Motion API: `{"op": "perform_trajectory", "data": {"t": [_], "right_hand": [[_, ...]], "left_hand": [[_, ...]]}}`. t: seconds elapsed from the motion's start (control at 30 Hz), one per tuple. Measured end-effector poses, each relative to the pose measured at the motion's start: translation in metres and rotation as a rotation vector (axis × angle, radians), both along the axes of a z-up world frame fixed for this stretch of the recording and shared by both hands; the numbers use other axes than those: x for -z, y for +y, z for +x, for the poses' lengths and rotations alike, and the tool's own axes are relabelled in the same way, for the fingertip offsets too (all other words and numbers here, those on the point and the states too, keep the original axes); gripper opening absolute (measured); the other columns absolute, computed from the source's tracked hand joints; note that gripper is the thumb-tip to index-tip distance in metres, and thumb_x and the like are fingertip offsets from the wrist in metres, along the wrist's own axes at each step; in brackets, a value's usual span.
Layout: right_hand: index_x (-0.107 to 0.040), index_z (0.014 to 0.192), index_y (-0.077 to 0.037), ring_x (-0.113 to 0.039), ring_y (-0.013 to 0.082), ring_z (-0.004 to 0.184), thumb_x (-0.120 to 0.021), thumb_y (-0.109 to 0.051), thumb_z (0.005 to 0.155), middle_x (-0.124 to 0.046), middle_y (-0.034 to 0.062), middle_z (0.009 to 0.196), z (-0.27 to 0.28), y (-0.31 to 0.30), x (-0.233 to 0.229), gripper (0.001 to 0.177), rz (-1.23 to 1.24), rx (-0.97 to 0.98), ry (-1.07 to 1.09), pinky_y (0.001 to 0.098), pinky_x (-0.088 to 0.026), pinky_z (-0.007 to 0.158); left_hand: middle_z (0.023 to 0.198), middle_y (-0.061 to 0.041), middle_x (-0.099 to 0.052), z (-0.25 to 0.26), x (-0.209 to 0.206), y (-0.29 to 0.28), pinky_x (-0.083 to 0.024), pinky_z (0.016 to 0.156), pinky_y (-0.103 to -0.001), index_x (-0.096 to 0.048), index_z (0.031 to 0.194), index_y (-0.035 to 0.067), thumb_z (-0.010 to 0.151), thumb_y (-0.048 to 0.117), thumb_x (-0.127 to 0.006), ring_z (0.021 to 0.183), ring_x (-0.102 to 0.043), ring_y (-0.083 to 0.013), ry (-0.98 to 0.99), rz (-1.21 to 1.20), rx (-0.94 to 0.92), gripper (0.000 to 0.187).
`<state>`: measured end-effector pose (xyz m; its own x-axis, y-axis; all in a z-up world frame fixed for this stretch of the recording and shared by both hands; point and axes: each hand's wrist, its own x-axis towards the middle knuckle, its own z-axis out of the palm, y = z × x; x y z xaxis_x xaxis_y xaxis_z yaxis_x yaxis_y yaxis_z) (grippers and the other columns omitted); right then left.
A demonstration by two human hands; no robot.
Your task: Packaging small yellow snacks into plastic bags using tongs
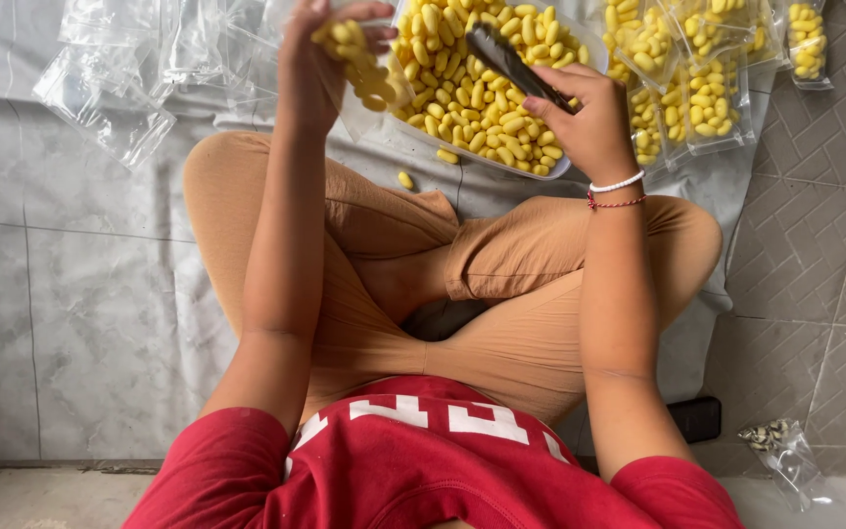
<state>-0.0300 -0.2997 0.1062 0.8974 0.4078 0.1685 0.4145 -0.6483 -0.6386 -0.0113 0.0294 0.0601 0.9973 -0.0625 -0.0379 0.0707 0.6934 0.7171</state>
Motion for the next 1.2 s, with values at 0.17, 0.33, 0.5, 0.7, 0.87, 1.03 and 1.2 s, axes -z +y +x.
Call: {"op": "perform_trajectory", "data": {"t": [0.17,0.33,0.5,0.7,0.87,1.03,1.2], "right_hand": [[-0.064,0.132,0.010,-0.064,0.0304,0.118,-0.072,-0.010,0.104,-0.067,0.0228,0.125,-0.005,0.007,-0.014,0.035,0.342,-0.057,0.066,0.0370,-0.052,0.105],[-0.063,0.133,0.002,-0.064,0.0296,0.119,-0.070,-0.015,0.104,-0.068,0.0202,0.125,-0.006,0.015,-0.011,0.035,0.440,-0.166,0.178,0.0375,-0.054,0.106],[-0.064,0.132,0.006,-0.065,0.0242,0.111,-0.073,-0.008,0.100,-0.068,0.0172,0.120,-0.006,0.018,-0.005,0.036,0.377,-0.141,0.247,0.0305,-0.053,0.098],[-0.064,0.132,0.005,-0.064,0.0269,0.119,-0.073,-0.006,0.100,-0.068,0.0206,0.126,-0.008,0.025,-0.008,0.035,0.341,-0.152,0.212,0.0346,-0.051,0.105],[-0.065,0.132,0.004,-0.063,0.0283,0.121,-0.077,-0.006,0.097,-0.068,0.0205,0.127,-0.009,0.027,-0.011,0.038,0.297,-0.175,0.172,0.0366,-0.049,0.108],[-0.064,0.131,0.003,-0.062,0.0221,0.118,-0.073,-0.009,0.098,-0.066,0.0149,0.125,-0.009,0.025,-0.007,0.036,0.400,-0.108,0.330,0.0287,-0.049,0.104],[-0.064,0.131,0.003,-0.064,0.0176,0.103,-0.072,-0.016,0.099,-0.066,0.0120,0.119,-0.010,0.023,-0.002,0.038,0.445,-0.068,0.414,0.0256,-0.053,0.094]], "left_hand": [[0.104,-0.018,-0.076,-0.009,-0.016,-0.020,-0.066,0.082,-0.043,-0.048,0.125,0.006,0.095,0.027,-0.055,0.087,-0.076,-0.0305,-0.061,0.169,0.241,0.038],[0.111,-0.012,-0.073,-0.010,-0.012,-0.027,-0.060,0.087,-0.031,-0.057,0.129,0.015,0.095,0.024,-0.066,0.099,-0.074,-0.0199,-0.229,0.493,0.573,0.037],[0.113,-0.012,-0.074,-0.012,-0.008,-0.029,-0.058,0.103,-0.034,-0.052,0.127,0.012,0.093,0.018,-0.070,0.104,-0.073,-0.0205,-0.159,0.479,0.610,0.039],[0.110,-0.004,-0.076,-0.012,-0.016,-0.031,-0.052,0.107,-0.033,-0.057,0.128,0.013,0.089,0.020,-0.071,0.107,-0.071,-0.0151,-0.171,0.605,0.649,0.042],[0.111,-0.005,-0.075,-0.014,-0.015,-0.032,-0.054,0.108,-0.031,-0.057,0.131,0.010,0.088,0.015,-0.072,0.110,-0.071,-0.0145,-0.147,0.554,0.645,0.045],[0.114,-0.007,-0.072,-0.009,-0.004,-0.031,-0.056,0.106,-0.030,-0.053,0.139,0.010,0.093,0.013,-0.073,0.111,-0.069,-0.0150,-0.251,0.502,0.629,0.050],[0.116,-0.003,-0.070,-0.009,-0.006,-0.033,-0.052,0.103,-0.032,-0.057,0.126,0.013,0.089,0.020,-0.074,0.108,-0.067,-0.0166,-0.252,0.624,0.574,0.040]]}}
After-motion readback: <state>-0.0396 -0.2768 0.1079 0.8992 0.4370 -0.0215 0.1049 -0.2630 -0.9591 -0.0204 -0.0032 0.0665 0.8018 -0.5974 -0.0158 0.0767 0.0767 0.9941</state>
